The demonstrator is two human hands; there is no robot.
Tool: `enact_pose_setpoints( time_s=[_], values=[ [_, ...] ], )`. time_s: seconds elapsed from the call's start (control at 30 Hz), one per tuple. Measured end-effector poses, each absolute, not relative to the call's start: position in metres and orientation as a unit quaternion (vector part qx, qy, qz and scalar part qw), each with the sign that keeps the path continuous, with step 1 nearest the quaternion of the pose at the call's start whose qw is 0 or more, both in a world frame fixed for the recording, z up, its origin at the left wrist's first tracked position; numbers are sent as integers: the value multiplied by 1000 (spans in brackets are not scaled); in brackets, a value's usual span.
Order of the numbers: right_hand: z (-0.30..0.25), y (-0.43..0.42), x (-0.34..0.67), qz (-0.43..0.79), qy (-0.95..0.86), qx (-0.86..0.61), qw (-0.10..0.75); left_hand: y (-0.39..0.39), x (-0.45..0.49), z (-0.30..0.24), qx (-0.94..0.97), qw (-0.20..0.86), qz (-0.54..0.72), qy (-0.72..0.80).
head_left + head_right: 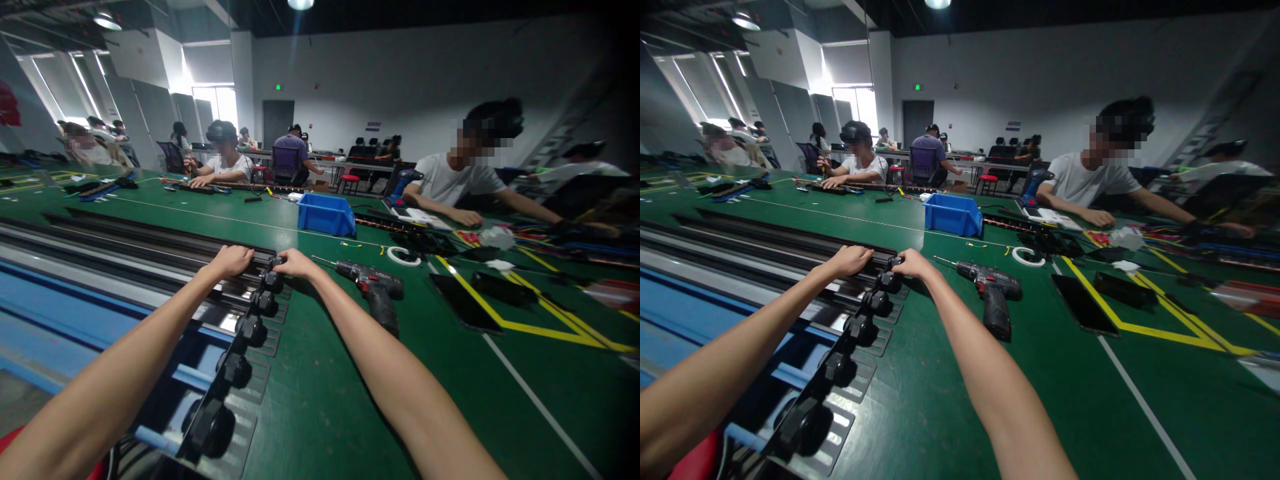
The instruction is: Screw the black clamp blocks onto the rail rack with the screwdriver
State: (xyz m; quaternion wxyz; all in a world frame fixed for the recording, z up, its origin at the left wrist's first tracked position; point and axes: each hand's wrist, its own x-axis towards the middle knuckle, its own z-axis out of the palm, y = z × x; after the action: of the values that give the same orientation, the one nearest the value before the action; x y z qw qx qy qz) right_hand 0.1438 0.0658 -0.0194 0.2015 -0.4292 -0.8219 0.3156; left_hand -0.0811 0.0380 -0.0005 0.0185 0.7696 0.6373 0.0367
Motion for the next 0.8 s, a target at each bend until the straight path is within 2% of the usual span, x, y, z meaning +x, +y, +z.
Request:
enact_pose_setpoints(
  time_s=[0.3, 0.8],
  values=[
    [-18, 65, 144, 310, -823, -430, 203, 46, -83, -1, 778, 47, 24, 627],
    [-17, 63, 149, 308, -821, -438, 199, 47, -74, -1, 803, 16, -5, 596]
  ],
)
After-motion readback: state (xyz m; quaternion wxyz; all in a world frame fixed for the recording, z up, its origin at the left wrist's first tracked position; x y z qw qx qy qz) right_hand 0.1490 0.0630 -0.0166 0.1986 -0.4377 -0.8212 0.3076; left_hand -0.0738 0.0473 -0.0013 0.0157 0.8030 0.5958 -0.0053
